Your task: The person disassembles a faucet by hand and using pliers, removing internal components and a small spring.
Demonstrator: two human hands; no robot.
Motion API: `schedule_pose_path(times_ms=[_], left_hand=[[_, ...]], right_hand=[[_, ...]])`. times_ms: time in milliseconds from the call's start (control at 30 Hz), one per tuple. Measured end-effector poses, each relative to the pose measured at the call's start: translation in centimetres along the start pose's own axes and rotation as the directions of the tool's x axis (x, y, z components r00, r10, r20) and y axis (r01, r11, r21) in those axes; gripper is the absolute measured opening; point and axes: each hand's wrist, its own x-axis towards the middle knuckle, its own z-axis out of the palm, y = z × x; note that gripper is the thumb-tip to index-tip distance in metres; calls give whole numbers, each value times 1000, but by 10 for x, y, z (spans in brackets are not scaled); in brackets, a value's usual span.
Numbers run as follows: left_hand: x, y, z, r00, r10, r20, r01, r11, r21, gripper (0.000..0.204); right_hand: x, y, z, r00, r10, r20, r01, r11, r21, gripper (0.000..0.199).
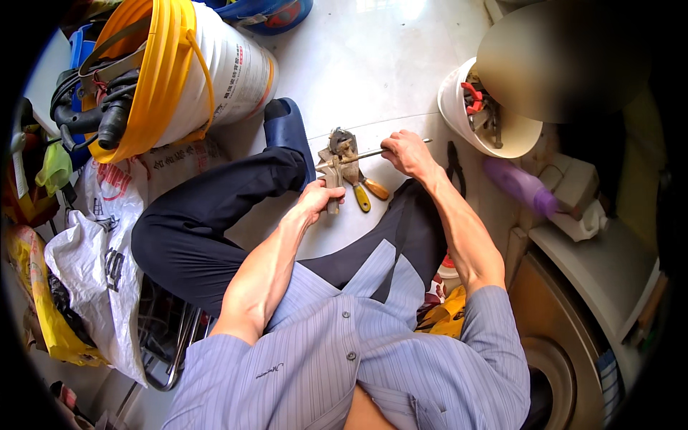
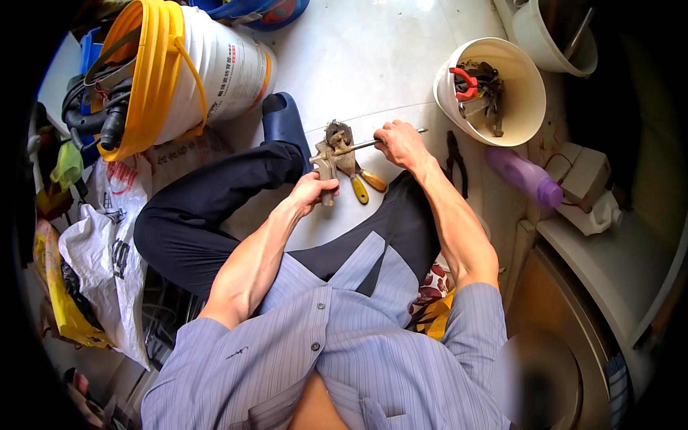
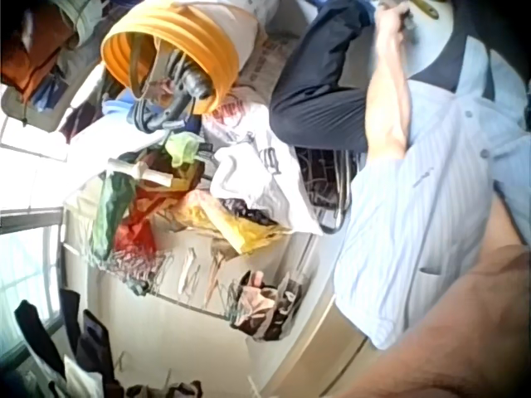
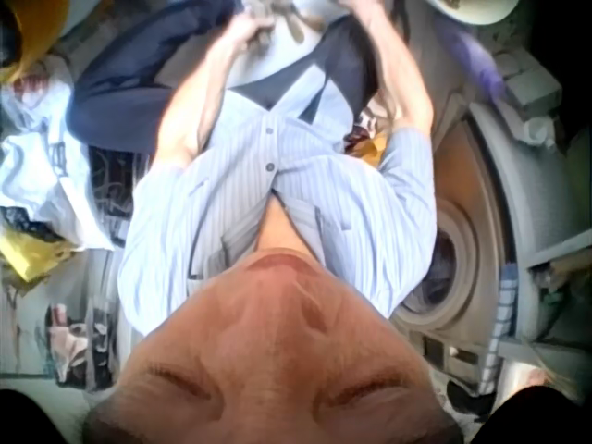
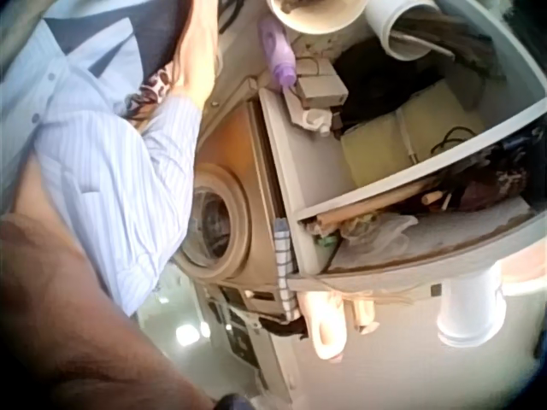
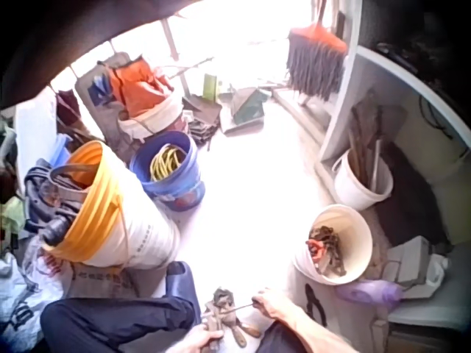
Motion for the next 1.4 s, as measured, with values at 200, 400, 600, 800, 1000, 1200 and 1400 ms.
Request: schedule_pose_path(times_ms=[200,400,600,800,1000,1200,1400], left_hand=[[-2,47,-2,939,343,-18,-319,891,323,37],[23,59,-7,896,434,-94,-393,873,287,55],[27,54,-6,894,419,-158,-307,831,463,59],[29,53,-10,911,372,-177,-258,850,459,58],[4,81,-3,969,244,-32,-208,881,425,55],[-2,95,-4,813,563,-147,-427,750,506,55],[2,91,-18,798,539,-268,-370,790,489,52]], right_hand=[[-33,-1,-17,986,165,-11,-163,980,115,24],[-44,-4,-16,918,393,-59,-379,910,171,26],[-40,4,9,888,460,-13,-450,873,187,28],[-38,5,12,921,385,-54,-372,912,171,29],[-49,-12,-12,927,364,-87,-333,908,253,26],[-52,-22,-23,883,463,-79,-430,864,262,25],[-39,-15,0,883,460,-92,-432,874,223,28]])
